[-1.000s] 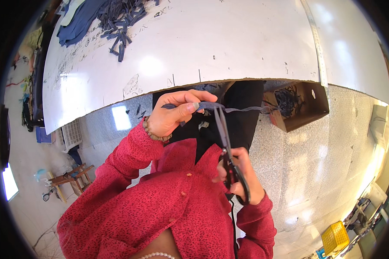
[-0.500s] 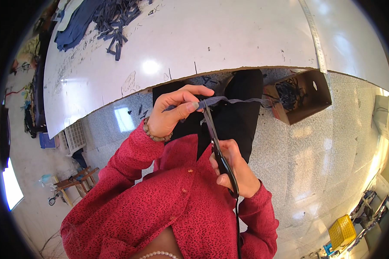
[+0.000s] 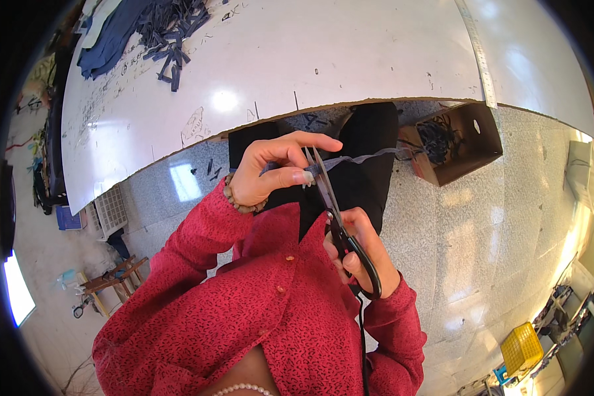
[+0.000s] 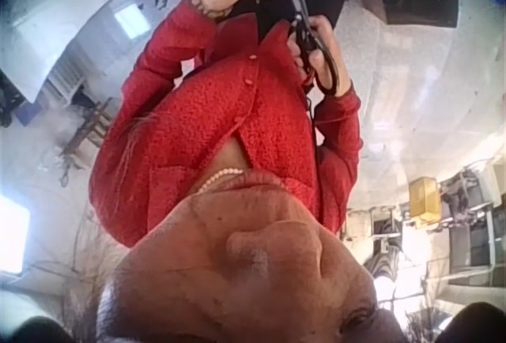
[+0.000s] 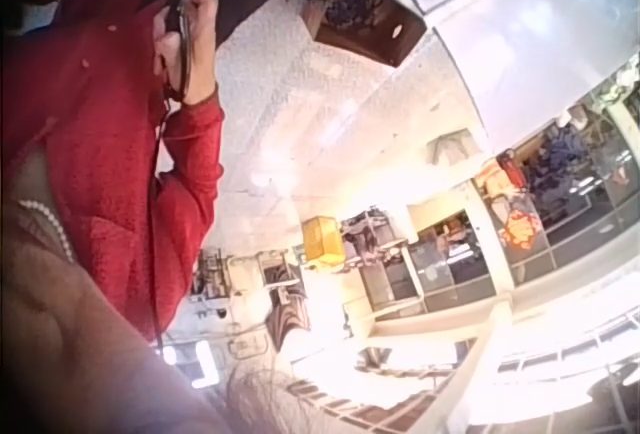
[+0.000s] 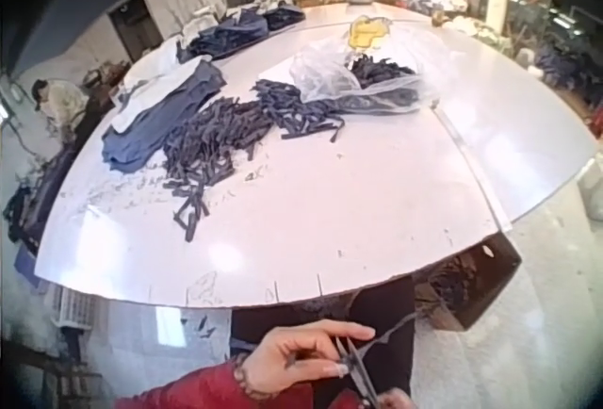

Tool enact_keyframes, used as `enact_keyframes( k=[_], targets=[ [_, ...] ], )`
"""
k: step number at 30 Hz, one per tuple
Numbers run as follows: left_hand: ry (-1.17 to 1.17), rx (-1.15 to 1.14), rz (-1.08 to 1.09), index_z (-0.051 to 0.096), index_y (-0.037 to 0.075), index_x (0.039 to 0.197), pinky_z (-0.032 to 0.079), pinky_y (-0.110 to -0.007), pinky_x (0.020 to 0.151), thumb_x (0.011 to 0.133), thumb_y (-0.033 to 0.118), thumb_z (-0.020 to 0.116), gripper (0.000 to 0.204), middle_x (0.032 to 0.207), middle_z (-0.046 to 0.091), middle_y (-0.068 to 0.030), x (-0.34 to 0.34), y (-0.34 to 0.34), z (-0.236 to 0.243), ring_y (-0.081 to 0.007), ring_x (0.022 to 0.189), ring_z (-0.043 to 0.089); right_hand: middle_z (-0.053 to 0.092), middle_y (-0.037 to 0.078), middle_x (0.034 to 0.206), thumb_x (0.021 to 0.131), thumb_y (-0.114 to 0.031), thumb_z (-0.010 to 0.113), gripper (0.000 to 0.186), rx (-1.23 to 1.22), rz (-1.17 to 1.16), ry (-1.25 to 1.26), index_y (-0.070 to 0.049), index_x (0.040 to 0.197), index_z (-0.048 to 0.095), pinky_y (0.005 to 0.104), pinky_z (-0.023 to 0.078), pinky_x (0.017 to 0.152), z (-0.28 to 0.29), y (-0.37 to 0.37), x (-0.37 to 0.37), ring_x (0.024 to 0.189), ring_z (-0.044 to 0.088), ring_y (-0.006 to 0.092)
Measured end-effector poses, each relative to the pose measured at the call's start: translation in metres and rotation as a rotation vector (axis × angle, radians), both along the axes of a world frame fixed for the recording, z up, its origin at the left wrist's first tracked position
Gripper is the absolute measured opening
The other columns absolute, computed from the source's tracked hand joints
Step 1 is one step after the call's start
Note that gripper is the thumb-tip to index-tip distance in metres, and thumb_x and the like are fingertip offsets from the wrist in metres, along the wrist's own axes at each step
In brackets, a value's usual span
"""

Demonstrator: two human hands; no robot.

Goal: Use scissors to cut thin blue fabric strips into smaller pieces on a workshop table.

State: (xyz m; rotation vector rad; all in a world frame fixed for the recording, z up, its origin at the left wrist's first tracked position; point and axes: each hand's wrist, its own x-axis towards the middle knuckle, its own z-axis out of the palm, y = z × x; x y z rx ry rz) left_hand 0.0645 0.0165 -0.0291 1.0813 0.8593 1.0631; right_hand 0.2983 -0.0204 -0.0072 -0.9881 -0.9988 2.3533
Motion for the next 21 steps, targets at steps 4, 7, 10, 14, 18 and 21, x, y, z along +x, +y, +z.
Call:
enact_keyframes(
  k=[4, 7, 10, 14, 18, 21],
  targets=[
    [-0.032, -0.001, -0.008, 0.061, 0.002, 0.072, 0.045, -0.026, 0.075, 0.081, 0.009, 0.064, 0.012, 0.114, 0.061, -0.0179, 0.0058, 0.001, -0.001, -0.0116, 0.082, 0.057, 0.048, 0.004, 0.077, 0.07, -0.074, 0.062, 0.088, 0.033, 0.027, -0.004, -0.003, 0.115, 0.036, 0.0191, 0.038, 0.046, -0.0013, 0.0028, 0.0014, 0.053, 0.045, 0.0065],
    [-0.019, 0.005, -0.018, 0.062, -0.001, 0.077, 0.045, -0.024, 0.074, 0.083, 0.006, 0.065, 0.01, 0.104, 0.06, -0.0113, 0.0035, -0.0017, -0.0025, -0.0097, 0.083, 0.057, 0.048, 0.005, 0.078, 0.069, -0.077, 0.059, 0.092, 0.028, 0.015, 0.03, -0.002, 0.116, 0.034, 0.0193, 0.039, 0.047, -0.0015, 0.0033, 0.0028, 0.055, 0.045, 0.0069],
    [0.004, -0.045, -0.02, 0.062, -0.003, 0.082, 0.046, -0.023, 0.072, 0.085, 0.004, 0.064, 0.008, 0.099, 0.059, -0.0088, 0.0066, -0.0036, -0.0009, -0.0099, 0.082, 0.057, 0.048, 0.006, 0.08, 0.069, -0.079, 0.058, 0.094, 0.045, 0.0, 0.047, -0.002, 0.116, 0.032, 0.0192, 0.039, 0.049, 0.0001, 0.006, 0.0041, 0.058, 0.046, 0.0075],
    [0.024, -0.05, -0.002, 0.061, -0.004, 0.085, 0.047, -0.023, 0.072, 0.087, 0.004, 0.06, 0.008, 0.096, 0.059, -0.0103, 0.007, -0.0037, 0.0038, -0.012, 0.08, 0.058, 0.048, 0.006, 0.082, 0.067, -0.08, 0.059, 0.096, 0.056, -0.008, 0.034, -0.001, 0.116, 0.032, 0.0192, 0.04, 0.052, -0.0019, 0.0069, 0.0033, 0.061, 0.045, 0.0077],
    [0.041, -0.043, -0.004, 0.06, -0.004, 0.084, 0.047, -0.023, 0.072, 0.087, 0.004, 0.06, 0.009, 0.094, 0.059, -0.0094, 0.0054, -0.0038, -0.0016, -0.0117, 0.08, 0.058, 0.047, 0.005, 0.083, 0.065, -0.08, 0.061, 0.097, 0.087, 0.012, -0.012, -0.002, 0.116, 0.032, 0.0185, 0.038, 0.053, -0.004, 0.0068, 0.0044, 0.062, 0.043, 0.0069],
    [0.043, -0.069, -0.009, 0.063, -0.002, 0.089, 0.045, -0.022, 0.073, 0.088, 0.004, 0.064, 0.006, 0.096, 0.058, -0.0049, 0.0055, -0.0035, -0.0002, -0.0078, 0.08, 0.056, 0.047, 0.004, 0.082, 0.064, -0.079, 0.063, 0.096, 0.096, 0.01, -0.047, -0.003, 0.115, 0.034, 0.0176, 0.036, 0.053, -0.0023, 0.0079, 0.0062, 0.062, 0.042, 0.0059]
  ],
)
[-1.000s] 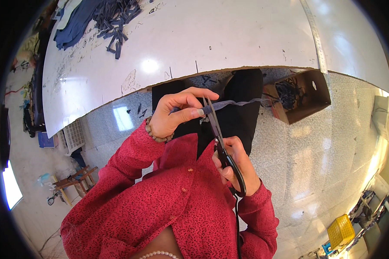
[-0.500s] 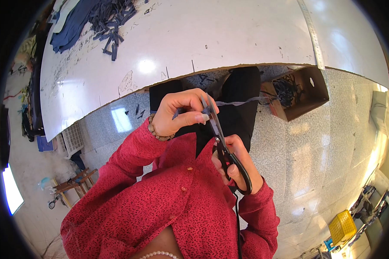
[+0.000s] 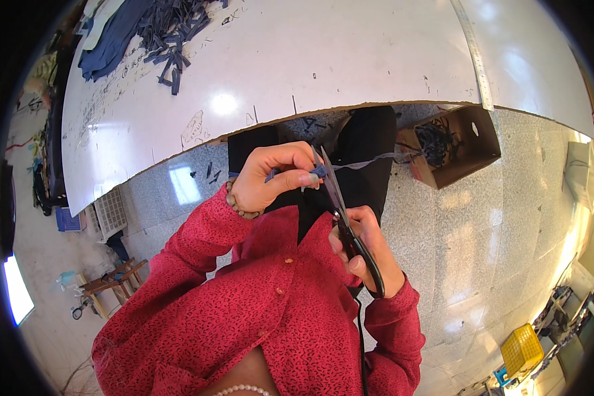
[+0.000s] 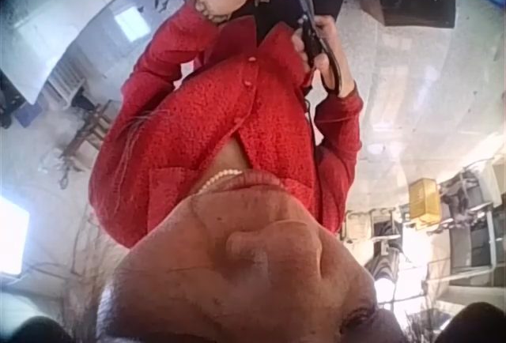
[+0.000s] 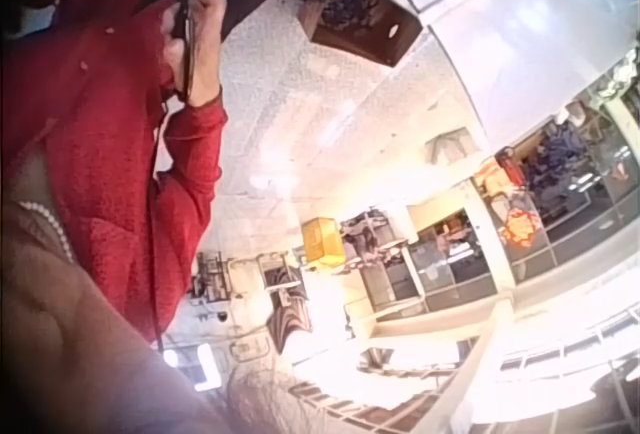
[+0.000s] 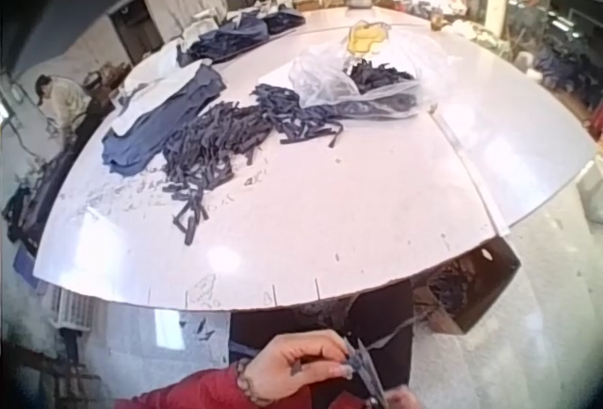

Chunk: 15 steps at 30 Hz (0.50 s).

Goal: Use scissors to cut thin blue fabric strips into smaller pieces on a workshop table.

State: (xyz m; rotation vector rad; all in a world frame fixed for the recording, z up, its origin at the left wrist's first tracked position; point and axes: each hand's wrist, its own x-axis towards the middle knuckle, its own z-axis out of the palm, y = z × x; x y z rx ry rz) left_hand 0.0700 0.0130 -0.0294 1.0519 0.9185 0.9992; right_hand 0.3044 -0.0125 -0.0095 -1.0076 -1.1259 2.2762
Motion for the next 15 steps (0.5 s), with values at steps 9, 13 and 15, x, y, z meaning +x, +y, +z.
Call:
enact_keyframes(
  k=[9, 13, 15],
  targets=[
    [0.003, -0.022, 0.002, 0.063, 0.0, 0.087, 0.043, -0.022, 0.071, 0.088, 0.007, 0.064, 0.007, 0.09, 0.059, -0.0014, -0.004, -0.001, -0.004, -0.0065, 0.079, 0.054, 0.047, 0.0, 0.072, 0.068, -0.06, 0.075, 0.081, -0.112, -0.037, 0.01, -0.003, 0.113, 0.04, 0.0181, 0.03, 0.044, 0.001, -0.001, 0.007, 0.053, 0.04, 0.0034],
    [-0.03, -0.051, -0.004, 0.063, 0.0, 0.087, 0.043, -0.022, 0.072, 0.088, 0.007, 0.063, 0.007, 0.091, 0.06, -0.0017, -0.008, 0.0, -0.002, -0.0067, 0.081, 0.056, 0.048, 0.001, 0.07, 0.068, -0.054, 0.079, 0.075, -0.064, -0.047, -0.009, -0.005, 0.112, 0.042, 0.0182, 0.029, 0.041, 0.002, 0.006, 0.007, 0.049, 0.04, 0.0036],
    [-0.078, -0.056, 0.004, 0.064, 0.0, 0.087, 0.043, -0.021, 0.072, 0.089, 0.007, 0.063, 0.008, 0.091, 0.06, -0.0018, -0.009, 0.0, 0.001, -0.0066, 0.082, 0.056, 0.048, 0.0, 0.07, 0.068, -0.053, 0.08, 0.075, -0.037, -0.042, -0.02, -0.005, 0.112, 0.043, 0.0181, 0.029, 0.041, 0.003, 0.013, 0.009, 0.049, 0.04, 0.0036]
  ],
)
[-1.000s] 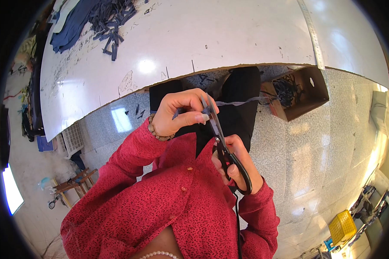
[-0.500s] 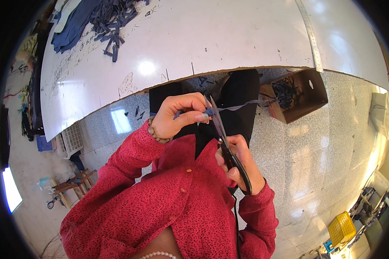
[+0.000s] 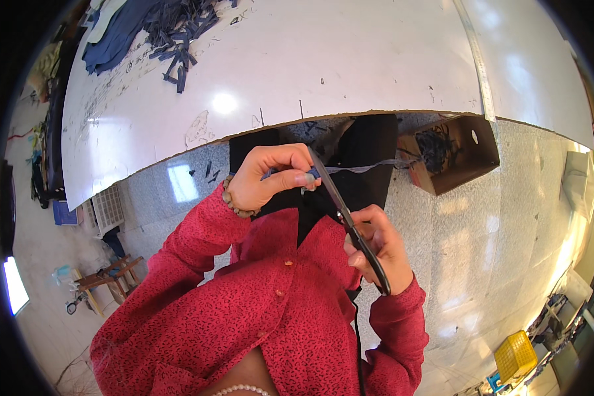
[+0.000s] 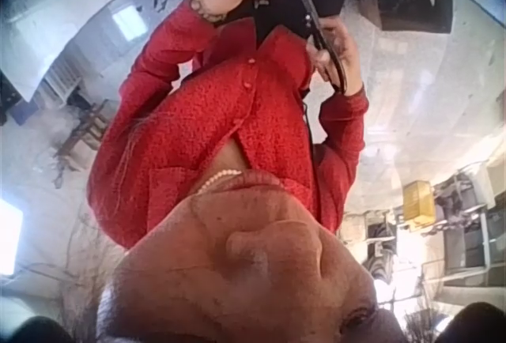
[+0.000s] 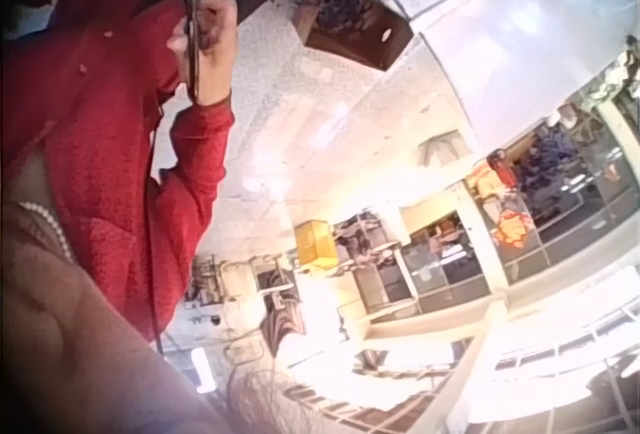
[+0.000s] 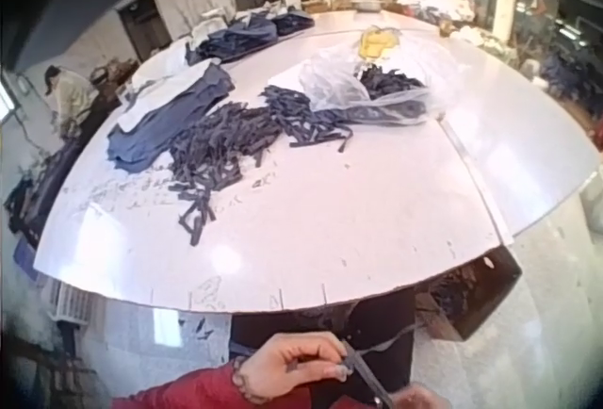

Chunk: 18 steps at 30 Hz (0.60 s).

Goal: Use scissors to cut thin blue fabric strips into smaller pieces on a workshop table.

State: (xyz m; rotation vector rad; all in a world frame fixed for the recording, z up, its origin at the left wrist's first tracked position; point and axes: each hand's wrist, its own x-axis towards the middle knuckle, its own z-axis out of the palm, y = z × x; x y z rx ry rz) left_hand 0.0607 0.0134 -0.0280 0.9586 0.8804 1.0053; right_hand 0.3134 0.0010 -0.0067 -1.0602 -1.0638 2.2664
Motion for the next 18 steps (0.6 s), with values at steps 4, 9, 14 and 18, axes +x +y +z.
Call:
enact_keyframes(
  k=[4, 9, 14, 18],
  targets=[
    [0.065, -0.005, -0.016, 0.065, -0.001, 0.088, 0.044, -0.021, 0.073, 0.089, 0.006, 0.062, 0.008, 0.093, 0.062, -0.0042, -0.007, -0.001, -0.002, -0.0074, 0.082, 0.057, 0.048, 0.0, 0.07, 0.07, -0.05, 0.08, 0.073, 0.042, 0.022, -0.015, -0.005, 0.114, 0.043, 0.0176, 0.029, 0.043, 0.011, 0.021, 0.003, 0.05, 0.04, 0.0031],
    [0.062, -0.033, 0.023, 0.063, -0.004, 0.086, 0.05, -0.026, 0.076, 0.088, 0.002, 0.058, 0.008, 0.095, 0.062, -0.0112, -0.009, -0.005, -0.001, -0.0141, 0.082, 0.061, 0.047, -0.001, 0.068, 0.077, -0.028, 0.078, 0.056, 0.744, -0.032, -0.436, -0.005, 0.115, 0.045, 0.0208, 0.036, 0.052, 0.018, 0.068, -0.003, 0.058, 0.044, 0.0072],
    [0.054, -0.122, 0.092, 0.066, -0.002, 0.095, 0.048, -0.024, 0.085, 0.089, 0.006, 0.062, 0.011, 0.094, 0.066, -0.005, -0.007, -0.007, -0.002, -0.0106, 0.091, 0.062, 0.062, 0.009, 0.079, 0.079, -0.019, 0.07, 0.038, 1.242, 0.138, -1.065, -0.008, 0.108, 0.048, 0.0367, 0.049, 0.061, 0.04, 0.141, -0.028, 0.069, 0.063, 0.0268],
    [0.18, -0.167, 0.199, 0.069, -0.001, 0.094, 0.047, -0.023, 0.079, 0.087, 0.011, 0.066, 0.014, 0.086, 0.069, -0.0036, -0.002, -0.01, -0.007, -0.0079, 0.083, 0.061, 0.064, 0.01, 0.091, 0.082, -0.021, 0.067, 0.035, 1.389, 0.206, -1.112, -0.007, 0.108, 0.049, 0.0384, 0.05, 0.066, 0.033, 0.178, -0.042, 0.079, 0.065, 0.0271]
  ],
)
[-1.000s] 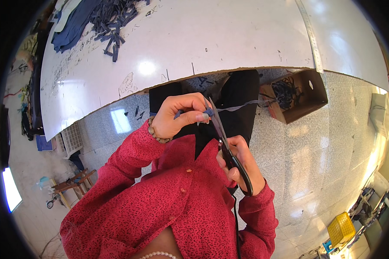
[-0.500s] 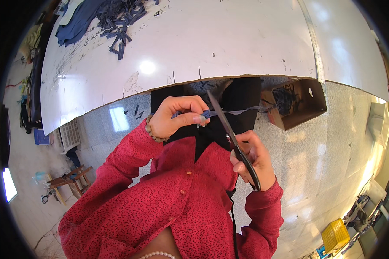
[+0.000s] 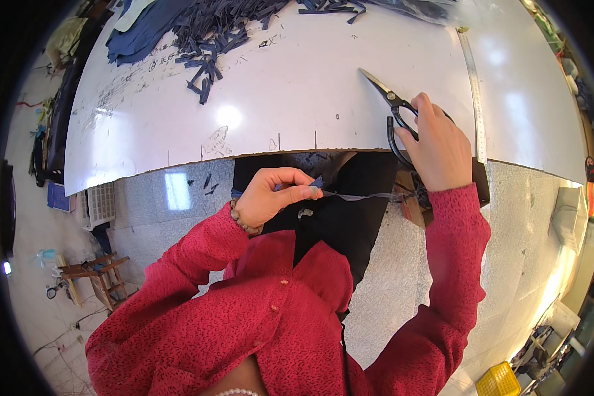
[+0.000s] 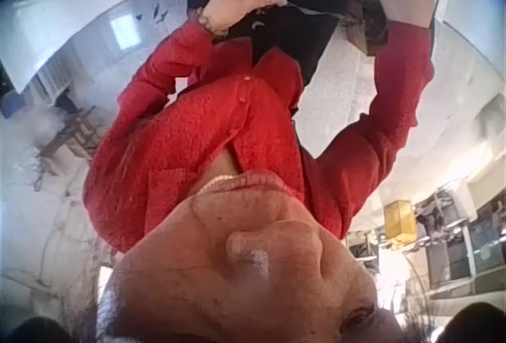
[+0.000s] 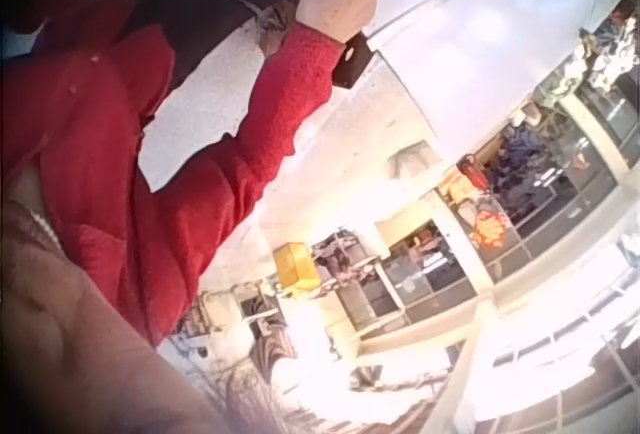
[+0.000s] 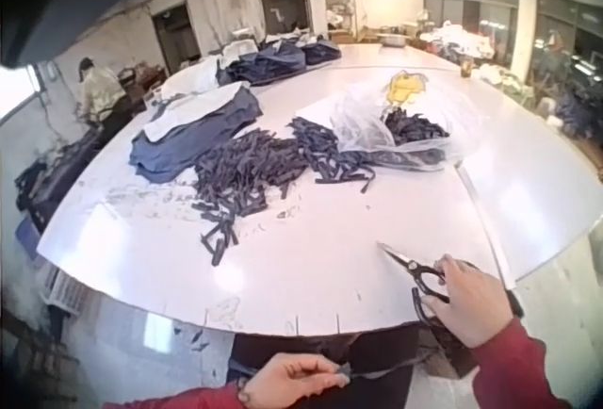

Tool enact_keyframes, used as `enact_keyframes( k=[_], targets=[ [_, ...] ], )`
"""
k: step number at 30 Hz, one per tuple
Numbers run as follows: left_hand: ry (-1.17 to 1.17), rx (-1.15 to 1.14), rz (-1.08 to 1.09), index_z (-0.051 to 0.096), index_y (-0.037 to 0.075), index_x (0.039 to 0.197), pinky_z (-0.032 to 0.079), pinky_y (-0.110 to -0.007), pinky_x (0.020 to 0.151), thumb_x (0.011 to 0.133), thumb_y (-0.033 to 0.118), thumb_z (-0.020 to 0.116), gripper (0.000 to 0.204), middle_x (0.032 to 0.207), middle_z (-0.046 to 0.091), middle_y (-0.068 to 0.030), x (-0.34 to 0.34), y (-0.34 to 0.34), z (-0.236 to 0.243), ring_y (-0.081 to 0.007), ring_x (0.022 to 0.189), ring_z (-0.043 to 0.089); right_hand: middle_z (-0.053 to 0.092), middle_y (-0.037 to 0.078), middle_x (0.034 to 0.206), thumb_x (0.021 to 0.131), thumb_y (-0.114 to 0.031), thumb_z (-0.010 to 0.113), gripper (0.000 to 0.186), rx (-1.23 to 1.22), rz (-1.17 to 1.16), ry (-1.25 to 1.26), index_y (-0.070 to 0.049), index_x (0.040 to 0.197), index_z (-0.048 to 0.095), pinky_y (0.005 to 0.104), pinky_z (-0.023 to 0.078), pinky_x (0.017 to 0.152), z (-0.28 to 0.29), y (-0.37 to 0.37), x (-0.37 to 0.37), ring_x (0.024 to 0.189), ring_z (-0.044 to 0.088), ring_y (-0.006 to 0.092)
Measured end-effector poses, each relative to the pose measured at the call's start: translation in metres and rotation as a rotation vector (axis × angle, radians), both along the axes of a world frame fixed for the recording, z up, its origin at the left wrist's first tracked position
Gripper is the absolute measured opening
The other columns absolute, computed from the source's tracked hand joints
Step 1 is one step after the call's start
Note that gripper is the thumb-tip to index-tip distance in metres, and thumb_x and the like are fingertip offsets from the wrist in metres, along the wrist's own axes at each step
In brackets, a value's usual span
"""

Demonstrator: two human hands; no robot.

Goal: Use scissors to cut thin blue fabric strips into smaller pieces on a workshop table.

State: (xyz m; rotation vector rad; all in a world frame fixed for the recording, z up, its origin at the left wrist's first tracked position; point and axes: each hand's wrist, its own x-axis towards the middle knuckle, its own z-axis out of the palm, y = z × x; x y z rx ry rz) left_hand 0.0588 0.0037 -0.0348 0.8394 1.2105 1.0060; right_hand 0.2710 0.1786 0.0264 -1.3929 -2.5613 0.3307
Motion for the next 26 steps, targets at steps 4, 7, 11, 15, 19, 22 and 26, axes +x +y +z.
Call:
enact_keyframes(
  k=[4, 7, 11, 15, 19, 22, 26],
  targets=[
    [0.018, 0.026, 0.037, 0.069, -0.001, 0.093, 0.047, -0.022, 0.076, 0.086, 0.013, 0.067, 0.015, 0.084, 0.069, -0.004, 0.002, 0.0, -0.003, -0.0071, 0.081, 0.06, 0.062, 0.01, 0.103, 0.084, -0.019, 0.065, 0.033, 0.183, 0.093, -0.058, -0.004, 0.11, 0.051, 0.0382, 0.051, 0.073, -0.02, 0.015, -0.005, 0.092, 0.063, 0.0268],
    [0.062, 0.012, 0.048, 0.069, -0.002, 0.093, 0.047, -0.023, 0.076, 0.087, 0.012, 0.067, 0.015, 0.085, 0.07, -0.0047, 0.002, 0.001, -0.003, -0.0076, 0.081, 0.06, 0.061, 0.01, 0.107, 0.087, -0.02, 0.061, 0.029, 0.176, 0.036, -0.17, -0.004, 0.109, 0.052, 0.0362, 0.049, 0.078, -0.021, 0.013, -0.007, 0.096, 0.062, 0.0266],
    [0.026, 0.005, 0.094, 0.069, -0.003, 0.093, 0.048, -0.023, 0.078, 0.087, 0.011, 0.066, 0.016, 0.086, 0.07, -0.0058, -0.001, 0.001, -0.004, -0.0081, 0.083, 0.062, 0.064, 0.009, 0.097, 0.085, -0.008, 0.063, 0.015, 0.358, 0.039, 0.34, -0.002, 0.098, 0.06, 0.0326, 0.051, 0.073, -0.012, -0.029, -0.012, 0.085, 0.063, 0.0261],
    [-0.038, -0.034, 0.074, 0.069, -0.003, 0.093, 0.048, -0.024, 0.081, 0.088, 0.01, 0.065, 0.015, 0.089, 0.07, -0.0074, 0.004, 0.003, -0.001, -0.0097, 0.086, 0.062, 0.066, 0.011, 0.103, 0.081, -0.005, 0.067, 0.017, -0.251, 0.027, 0.668, -0.001, 0.095, 0.057, 0.0328, 0.049, 0.081, -0.043, -0.116, -0.021, 0.09, 0.064, 0.0275],
    [-0.105, -0.128, 0.091, 0.068, -0.003, 0.094, 0.048, -0.025, 0.082, 0.088, 0.009, 0.064, 0.015, 0.092, 0.07, -0.0084, 0.005, 0.002, 0.008, -0.0108, 0.087, 0.062, 0.064, 0.012, 0.09, 0.084, -0.009, 0.067, 0.022, -0.701, -0.068, 0.713, 0.001, 0.098, 0.054, 0.0289, 0.049, 0.074, -0.084, -0.144, -0.029, 0.081, 0.064, 0.0202],
    [-0.069, -0.071, 0.107, 0.069, 0.001, 0.093, 0.027, -0.015, 0.046, 0.089, 0.011, 0.064, 0.012, 0.094, 0.071, -0.0038, 0.005, 0.0, -0.005, 0.0027, 0.056, 0.037, 0.063, 0.009, 0.076, 0.086, -0.006, 0.065, 0.014, -0.829, -0.101, 0.734, 0.0, 0.095, 0.055, 0.0237, 0.047, 0.065, -0.088, -0.148, -0.023, 0.07, 0.062, 0.0131],
    [-0.015, -0.079, 0.101, 0.068, -0.003, 0.1, 0.046, -0.025, 0.09, 0.09, 0.01, 0.063, 0.016, 0.099, 0.069, -0.011, 0.003, -0.001, -0.005, -0.0126, 0.096, 0.061, 0.064, 0.004, 0.075, 0.091, -0.009, 0.061, 0.006, -0.988, -0.195, 0.886, -0.006, 0.093, 0.057, 0.0218, 0.046, 0.063, -0.098, -0.148, -0.013, 0.068, 0.062, 0.0148]
  ],
)
